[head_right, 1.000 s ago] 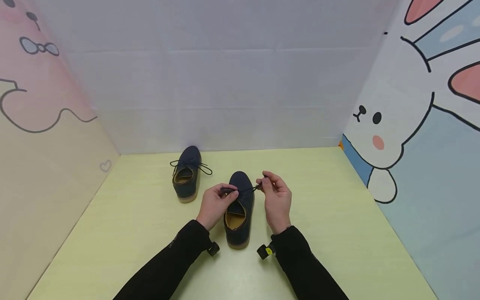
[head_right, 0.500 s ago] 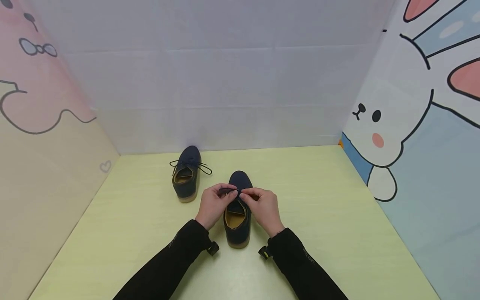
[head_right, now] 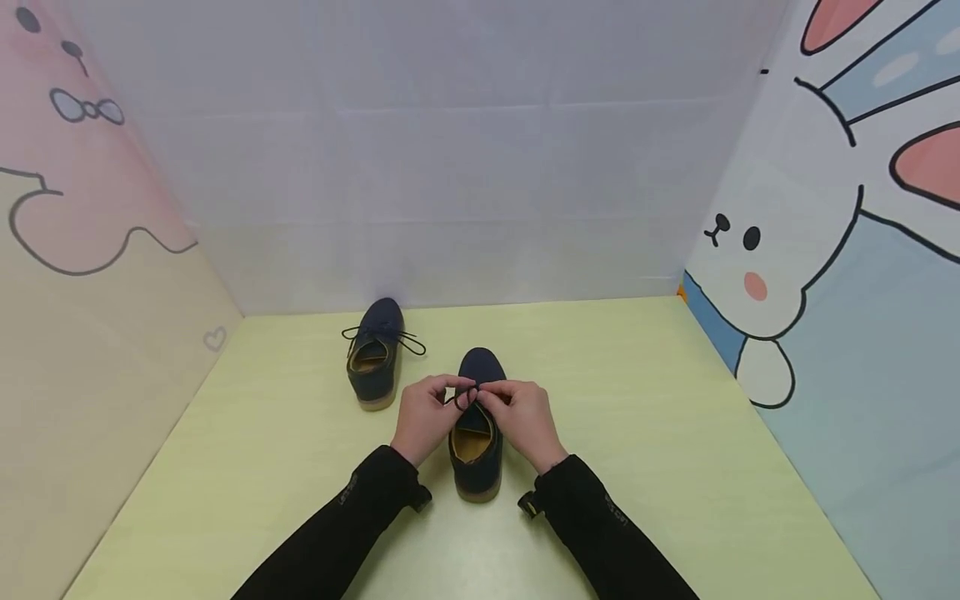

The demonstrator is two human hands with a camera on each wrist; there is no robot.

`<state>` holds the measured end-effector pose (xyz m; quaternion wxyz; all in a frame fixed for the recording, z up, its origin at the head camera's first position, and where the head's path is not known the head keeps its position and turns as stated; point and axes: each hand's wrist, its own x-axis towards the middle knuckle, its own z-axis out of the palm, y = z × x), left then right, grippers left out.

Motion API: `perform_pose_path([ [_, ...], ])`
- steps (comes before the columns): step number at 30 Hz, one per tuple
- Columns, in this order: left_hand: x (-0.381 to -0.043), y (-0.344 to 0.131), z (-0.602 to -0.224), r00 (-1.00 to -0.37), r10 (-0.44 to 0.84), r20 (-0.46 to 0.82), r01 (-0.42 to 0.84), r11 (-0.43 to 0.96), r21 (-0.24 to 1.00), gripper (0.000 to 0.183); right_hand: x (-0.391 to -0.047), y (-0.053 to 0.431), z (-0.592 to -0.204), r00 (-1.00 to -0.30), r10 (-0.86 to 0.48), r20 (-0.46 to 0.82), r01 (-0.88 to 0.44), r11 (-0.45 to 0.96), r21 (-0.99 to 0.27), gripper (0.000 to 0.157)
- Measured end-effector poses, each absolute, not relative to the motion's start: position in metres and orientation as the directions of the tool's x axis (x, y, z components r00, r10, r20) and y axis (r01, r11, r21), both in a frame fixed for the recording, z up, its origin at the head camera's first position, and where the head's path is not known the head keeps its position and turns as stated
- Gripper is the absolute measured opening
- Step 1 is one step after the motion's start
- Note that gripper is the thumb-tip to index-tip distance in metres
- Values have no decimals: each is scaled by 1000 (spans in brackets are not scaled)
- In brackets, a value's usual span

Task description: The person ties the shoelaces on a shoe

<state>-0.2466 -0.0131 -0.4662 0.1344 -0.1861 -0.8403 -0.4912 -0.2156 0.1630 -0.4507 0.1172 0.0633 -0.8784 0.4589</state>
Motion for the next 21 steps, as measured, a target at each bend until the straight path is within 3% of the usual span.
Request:
perform_pose_path([
  [6,-248,-13,-467,-822,192,536,549,515,658,14,-217,162,-452,-939,-19,343,-284,604,-745,20],
  [13,-247,-12,-468,-834,213,508,533,546,646,14,-223,166,-456,-961,56,271,-200,533,-822,16],
  [21,-247,-12,-470,-830,211,516,540,534,651,13,-220,167,-463,-927,-4,375,-322,520,-791,24],
])
